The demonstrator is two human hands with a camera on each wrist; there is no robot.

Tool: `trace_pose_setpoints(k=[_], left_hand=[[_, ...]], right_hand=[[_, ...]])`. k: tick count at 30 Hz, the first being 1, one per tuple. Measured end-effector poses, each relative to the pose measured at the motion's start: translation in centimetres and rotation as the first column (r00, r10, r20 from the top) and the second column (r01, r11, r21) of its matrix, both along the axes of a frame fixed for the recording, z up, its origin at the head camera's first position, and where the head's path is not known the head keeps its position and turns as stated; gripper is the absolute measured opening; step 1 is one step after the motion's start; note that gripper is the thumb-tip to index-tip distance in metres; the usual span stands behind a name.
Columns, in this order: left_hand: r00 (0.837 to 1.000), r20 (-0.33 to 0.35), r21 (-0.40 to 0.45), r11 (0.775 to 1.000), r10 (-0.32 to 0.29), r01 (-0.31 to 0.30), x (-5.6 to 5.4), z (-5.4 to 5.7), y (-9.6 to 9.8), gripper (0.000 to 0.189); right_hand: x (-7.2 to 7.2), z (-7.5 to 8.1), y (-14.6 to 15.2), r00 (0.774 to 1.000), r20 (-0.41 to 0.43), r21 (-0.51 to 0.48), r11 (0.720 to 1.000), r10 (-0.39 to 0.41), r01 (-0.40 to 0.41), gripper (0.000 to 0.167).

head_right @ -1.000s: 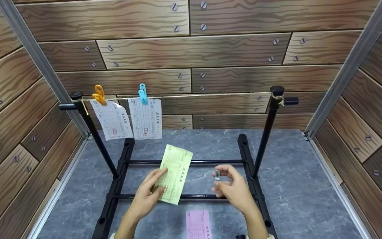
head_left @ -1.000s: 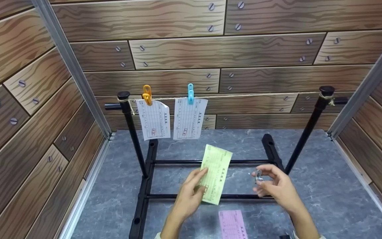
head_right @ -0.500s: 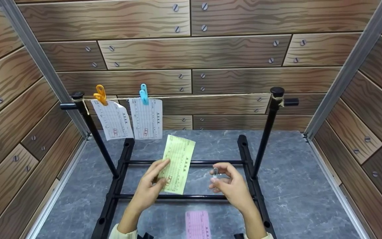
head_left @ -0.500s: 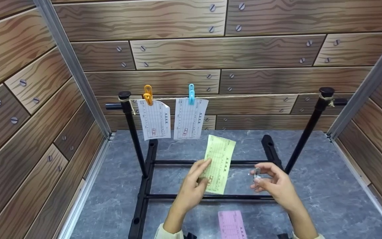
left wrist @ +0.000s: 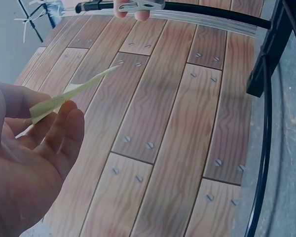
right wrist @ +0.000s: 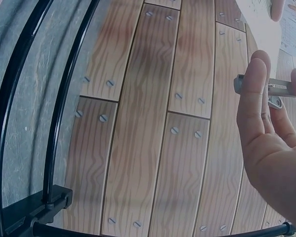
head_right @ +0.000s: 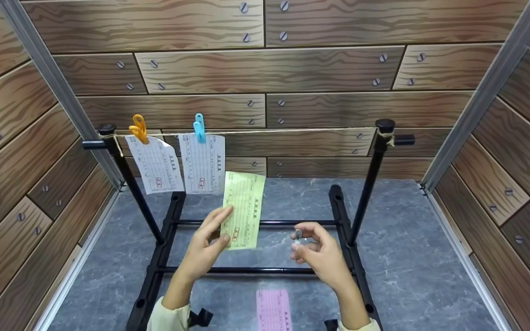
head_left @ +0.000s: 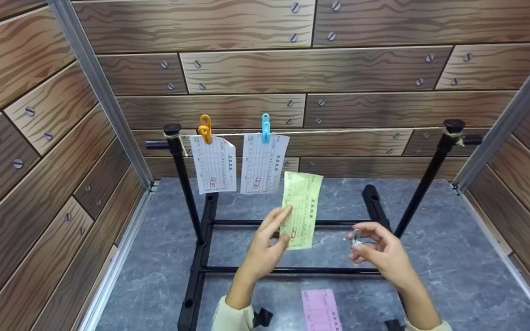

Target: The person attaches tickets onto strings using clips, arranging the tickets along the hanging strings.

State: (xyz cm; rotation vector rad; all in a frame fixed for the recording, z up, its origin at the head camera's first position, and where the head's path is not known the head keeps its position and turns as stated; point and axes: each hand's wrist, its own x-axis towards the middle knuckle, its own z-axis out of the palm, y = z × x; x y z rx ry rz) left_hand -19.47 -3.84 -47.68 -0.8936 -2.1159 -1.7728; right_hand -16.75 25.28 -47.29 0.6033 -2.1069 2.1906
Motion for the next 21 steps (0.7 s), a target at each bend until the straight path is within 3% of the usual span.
trace_pose_setpoints(k=[10, 21], left_hand=[[0.99, -0.139, 0.013, 1.0, -0.013, 0.014, -1.0, 1.4, 0.7, 0.059], [0.969, -0.246, 0.032, 0.999, -0.01, 0.019, -2.2, 3.3, 1.6, 0.055]], right_hand=[[0.0, 0.3, -0.2, 1.0, -0.022, 0.063, 0.998, 0.015, -0.014, 0.035], [0.1, 1.5, -0.1, 0.999, -0.021, 0.101, 0.995, 0.025, -0.023, 0.036]])
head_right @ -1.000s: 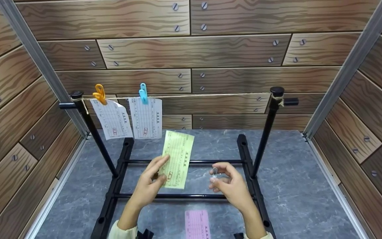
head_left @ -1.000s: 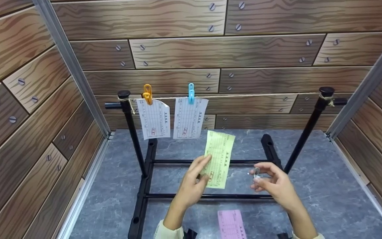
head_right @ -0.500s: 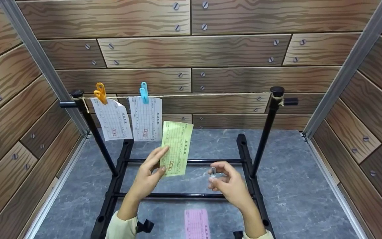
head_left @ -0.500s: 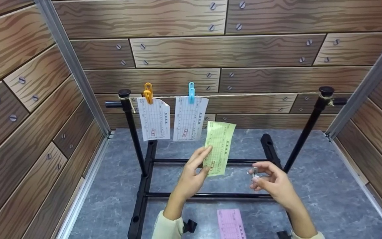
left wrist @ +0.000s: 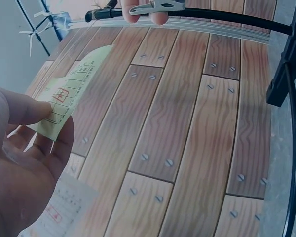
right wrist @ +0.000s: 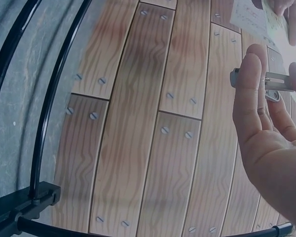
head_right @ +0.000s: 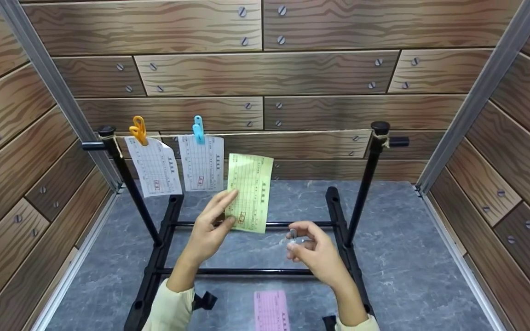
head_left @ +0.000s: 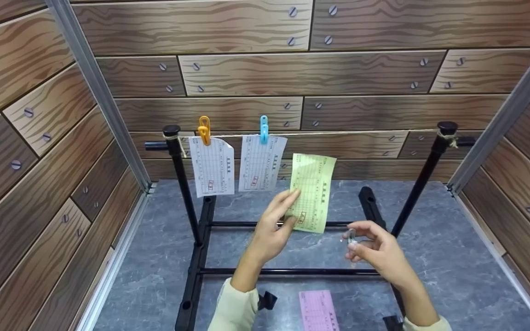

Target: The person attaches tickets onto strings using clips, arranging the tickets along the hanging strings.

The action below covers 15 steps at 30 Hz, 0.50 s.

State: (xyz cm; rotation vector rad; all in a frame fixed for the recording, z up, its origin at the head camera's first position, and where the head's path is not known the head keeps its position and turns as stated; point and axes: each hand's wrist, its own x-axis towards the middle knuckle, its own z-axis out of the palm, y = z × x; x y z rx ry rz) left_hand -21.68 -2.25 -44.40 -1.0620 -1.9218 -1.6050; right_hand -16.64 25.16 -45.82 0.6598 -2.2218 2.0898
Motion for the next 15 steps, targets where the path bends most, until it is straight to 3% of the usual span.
trace_pose_setpoints(k=[7, 15], left_hand=[[0.999, -0.049, 0.022, 1.0, 0.007, -0.006, -0.8, 0.8, 0.5, 0.057], [0.999, -0.037, 0.033, 0.999, 0.003, -0.001, -1.4, 1.6, 1.0, 0.059]], right_hand=[[-0.6, 1.2, -0.1, 0.997, -0.071, -0.011, 0.999, 0.042, -0.043, 0.034], [-1.5, 5.3, -0.7, 0.985, -0.17, 0.04, 0.999, 0.026, -0.019, 0.035]])
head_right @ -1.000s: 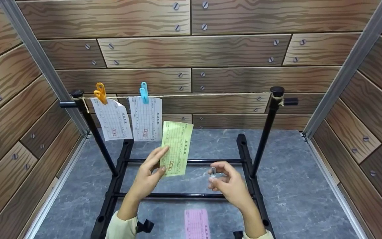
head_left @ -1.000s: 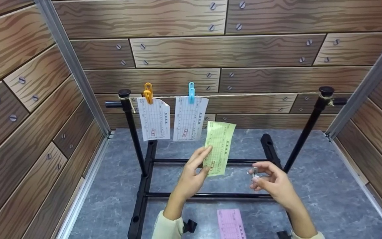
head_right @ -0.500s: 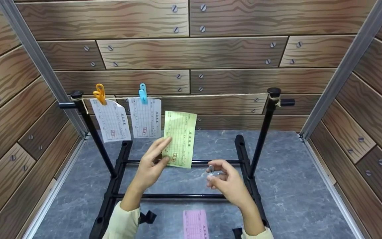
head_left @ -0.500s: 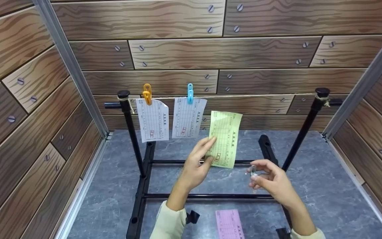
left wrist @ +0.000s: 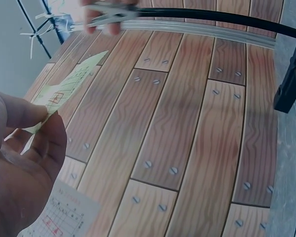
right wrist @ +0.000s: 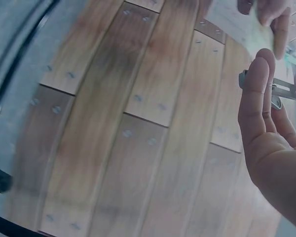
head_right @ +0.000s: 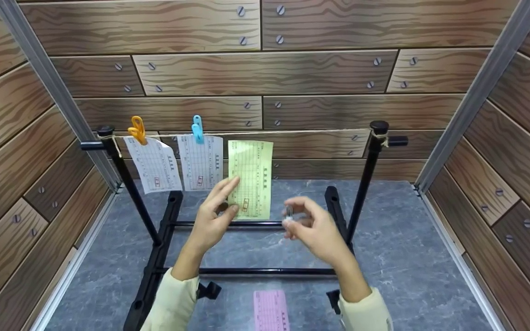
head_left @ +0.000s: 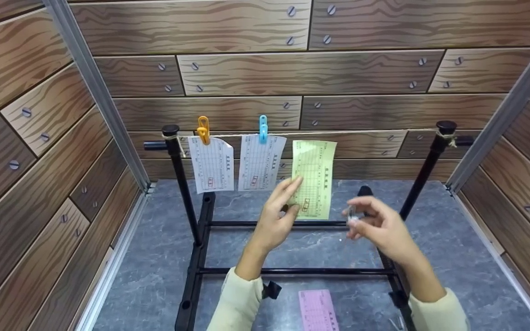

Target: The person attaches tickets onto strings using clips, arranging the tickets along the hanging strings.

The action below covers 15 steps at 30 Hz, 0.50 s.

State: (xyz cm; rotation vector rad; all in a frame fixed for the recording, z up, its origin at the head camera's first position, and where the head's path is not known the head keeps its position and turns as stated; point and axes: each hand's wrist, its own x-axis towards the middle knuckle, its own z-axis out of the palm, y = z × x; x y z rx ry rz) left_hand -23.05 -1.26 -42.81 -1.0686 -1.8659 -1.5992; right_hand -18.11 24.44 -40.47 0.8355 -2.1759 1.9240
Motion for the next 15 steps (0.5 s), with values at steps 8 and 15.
trace_pose_setpoints(k=[8, 15], left_hand=[[1.0, -0.013, 0.017, 1.0, -0.023, 0.023, -0.5, 0.5, 0.4, 0.062], [0.999, 0.03, 0.002, 1.0, -0.031, 0.031, -0.7, 0.9, 0.5, 0.06]], right_hand=[[-0.7, 4.5, -0.7, 0.993, -0.114, 0.027, 0.999, -0.02, 0.023, 0.036], [-1.3, 6.8, -2.0, 0.99, -0.132, 0.083, 0.995, -0.04, 0.052, 0.035]])
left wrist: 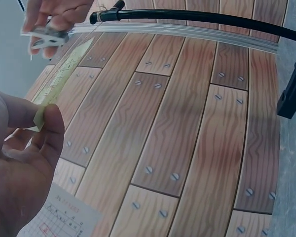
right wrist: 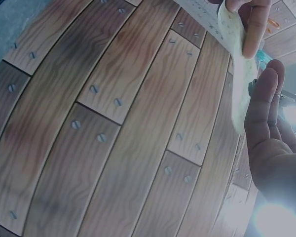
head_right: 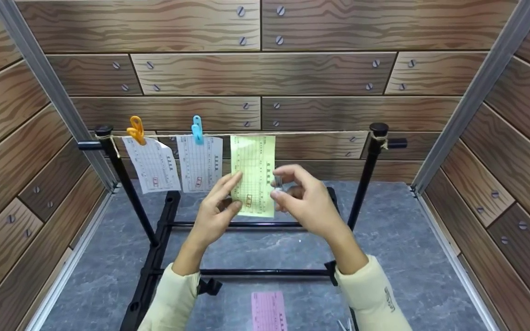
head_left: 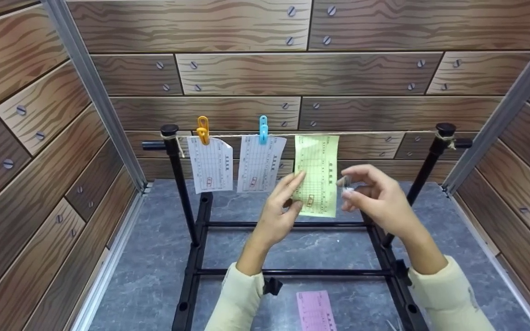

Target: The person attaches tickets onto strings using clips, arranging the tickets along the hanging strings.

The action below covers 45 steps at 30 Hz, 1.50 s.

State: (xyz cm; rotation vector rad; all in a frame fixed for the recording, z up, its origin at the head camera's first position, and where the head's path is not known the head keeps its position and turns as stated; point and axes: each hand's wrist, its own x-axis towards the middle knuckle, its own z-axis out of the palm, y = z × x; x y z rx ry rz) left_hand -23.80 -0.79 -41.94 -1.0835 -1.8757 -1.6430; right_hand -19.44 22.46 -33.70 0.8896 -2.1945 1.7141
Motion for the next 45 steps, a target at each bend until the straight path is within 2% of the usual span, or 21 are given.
trace_pose_setpoints(k=[5, 12, 21, 27, 33, 40, 45], left_hand=[[1.0, 0.002, -0.024, 1.0, -0.013, 0.013, 0.1, 0.3, 0.0, 0.063], [0.999, -0.035, 0.01, 0.999, -0.037, 0.037, 0.1, 0.4, -0.1, 0.063], [0.998, -0.053, -0.01, 1.0, -0.027, 0.026, 0.5, 0.2, -0.1, 0.065], [0.999, -0.04, -0.008, 1.0, -0.019, 0.019, 0.0, 0.2, -0.1, 0.064], [0.999, -0.034, -0.009, 1.0, 0.001, -0.001, -0.1, 0.2, 0.0, 0.064], [0.999, -0.053, 0.001, 1.0, -0.005, 0.005, 0.1, 0.5, 0.0, 0.065], [0.999, -0.035, 0.002, 0.999, -0.033, 0.033, 0.7, 1.0, 0.1, 0.064]], right_hand=[[-0.3, 1.7, -0.8, 1.0, -0.009, 0.028, 1.0, -0.009, 0.01, 0.035], [-0.9, 4.1, -1.7, 0.999, -0.026, 0.049, 0.998, -0.025, 0.026, 0.038], [-1.3, 5.4, -2.0, 0.997, -0.034, 0.056, 0.996, -0.066, 0.068, 0.036], [-2.4, 5.8, -2.5, 0.997, -0.026, -0.025, 0.997, -0.077, 0.077, 0.034], [-3.4, 6.5, -3.1, 0.995, -0.058, -0.095, 0.993, -0.077, 0.072, 0.033], [-3.7, 7.3, -3.2, 0.994, -0.077, -0.158, 0.986, -0.074, 0.062, 0.03], [-3.6, 7.7, -2.8, 0.992, -0.084, -0.179, 0.981, -0.092, 0.076, 0.031]])
